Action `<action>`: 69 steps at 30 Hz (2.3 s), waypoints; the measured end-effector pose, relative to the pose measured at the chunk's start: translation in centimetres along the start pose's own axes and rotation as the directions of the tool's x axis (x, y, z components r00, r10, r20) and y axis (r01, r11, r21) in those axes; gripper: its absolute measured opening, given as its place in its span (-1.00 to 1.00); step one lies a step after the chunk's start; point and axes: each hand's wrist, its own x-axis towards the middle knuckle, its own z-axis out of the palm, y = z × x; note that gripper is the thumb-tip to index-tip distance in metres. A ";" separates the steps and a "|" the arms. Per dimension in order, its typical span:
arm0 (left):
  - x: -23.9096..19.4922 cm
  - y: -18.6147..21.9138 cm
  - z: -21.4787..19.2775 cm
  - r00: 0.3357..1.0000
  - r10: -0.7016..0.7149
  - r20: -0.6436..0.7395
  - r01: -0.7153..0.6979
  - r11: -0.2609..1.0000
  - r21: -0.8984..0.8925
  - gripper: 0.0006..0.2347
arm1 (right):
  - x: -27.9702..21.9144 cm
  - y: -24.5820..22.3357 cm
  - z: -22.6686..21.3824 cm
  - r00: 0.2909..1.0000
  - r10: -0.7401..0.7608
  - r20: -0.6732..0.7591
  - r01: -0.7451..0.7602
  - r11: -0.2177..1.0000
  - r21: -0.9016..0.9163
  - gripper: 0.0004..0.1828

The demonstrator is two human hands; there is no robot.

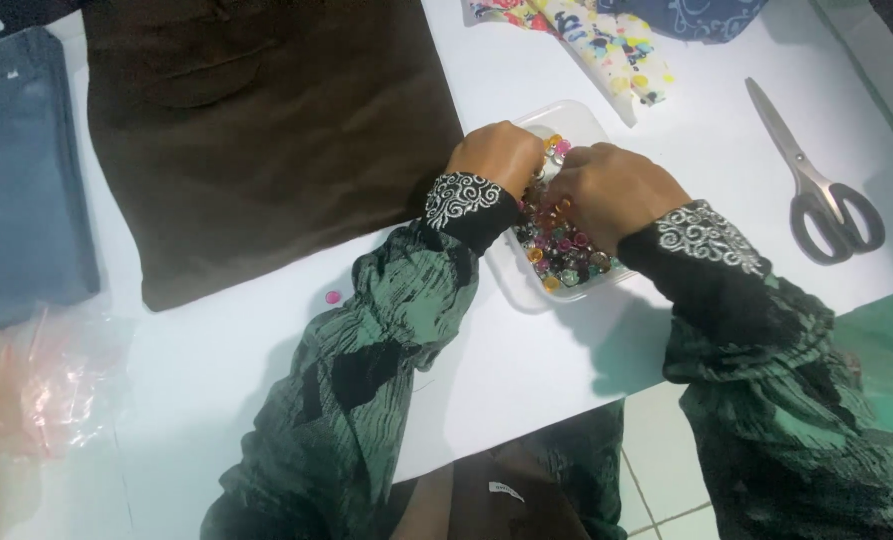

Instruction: Sorting pink buttons from a mixed tray and placing them into a small plastic bag.

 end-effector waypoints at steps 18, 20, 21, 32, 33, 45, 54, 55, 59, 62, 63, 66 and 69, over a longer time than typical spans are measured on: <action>2.3 2.3 3.6 0.987 0.016 0.157 -0.013 1.000 -0.020 -0.80 | -2.3 4.3 -0.7 0.976 -0.009 -0.219 0.088 0.932 0.353 -0.79; 2.8 1.6 5.2 0.993 0.020 0.120 -0.009 0.996 -0.092 -0.83 | -2.2 4.4 -0.5 0.974 -0.022 -0.224 0.098 0.937 0.335 -0.80; 3.1 1.2 5.9 0.997 0.021 0.079 -0.008 0.987 -0.162 -0.78 | -2.0 4.4 -0.4 0.972 -0.036 -0.231 0.110 0.942 0.316 -0.80; 1.0 -2.0 1.8 0.972 0.212 0.097 -0.170 0.928 -0.331 -0.85 | -1.4 4.5 0.4 0.961 -0.052 -0.273 0.131 0.950 0.282 -0.85; 0.9 -2.3 1.3 0.960 0.276 0.046 -0.256 0.932 -0.258 -0.82 | -1.1 4.3 0.4 0.953 -0.078 -0.291 0.165 0.944 0.285 -0.84; -2.7 -0.6 -4.3 0.994 -0.077 -0.077 0.006 0.744 -0.668 -0.89 | 2.4 1.6 4.9 0.970 0.033 -0.242 -0.054 0.995 -0.080 -0.94; -4.7 -0.5 -7.2 0.994 0.001 0.112 0.107 0.288 -0.952 -0.74 | 0.6 2.3 0.5 0.965 0.162 -0.207 -0.044 0.877 0.478 -0.74; -4.8 -0.7 -6.9 0.994 -0.003 0.112 0.108 0.288 -0.952 -0.74 | 0.7 2.0 0.4 0.965 0.159 -0.207 -0.042 0.877 0.479 -0.74; -4.9 -1.0 -6.9 0.992 -0.007 0.126 0.124 0.222 -0.967 -0.71 | 0.6 1.3 -0.7 0.959 0.177 -0.221 -0.056 0.883 0.466 -0.75; -5.4 -1.1 -7.4 0.993 -0.026 0.115 0.118 0.235 -0.965 -0.70 | 1.0 1.0 -0.6 0.960 0.164 -0.227 -0.058 0.908 0.415 -0.75; -5.5 -1.1 -7.5 0.994 -0.032 0.108 0.113 0.245 -0.963 -0.71 | 1.1 0.9 -0.3 0.961 0.150 -0.234 -0.058 0.932 0.357 -0.77; -6.0 -1.6 -7.5 0.995 -0.052 0.089 0.099 0.251 -0.963 -0.68 | 2.0 1.0 1.3 0.976 0.124 -0.181 -0.082 0.971 0.225 -0.82; -7.4 -1.6 -8.7 0.996 -0.070 0.060 0.080 0.338 -0.938 -0.70 | 2.3 1.1 3.0 0.985 0.066 -0.160 -0.057 0.997 0.060 -0.84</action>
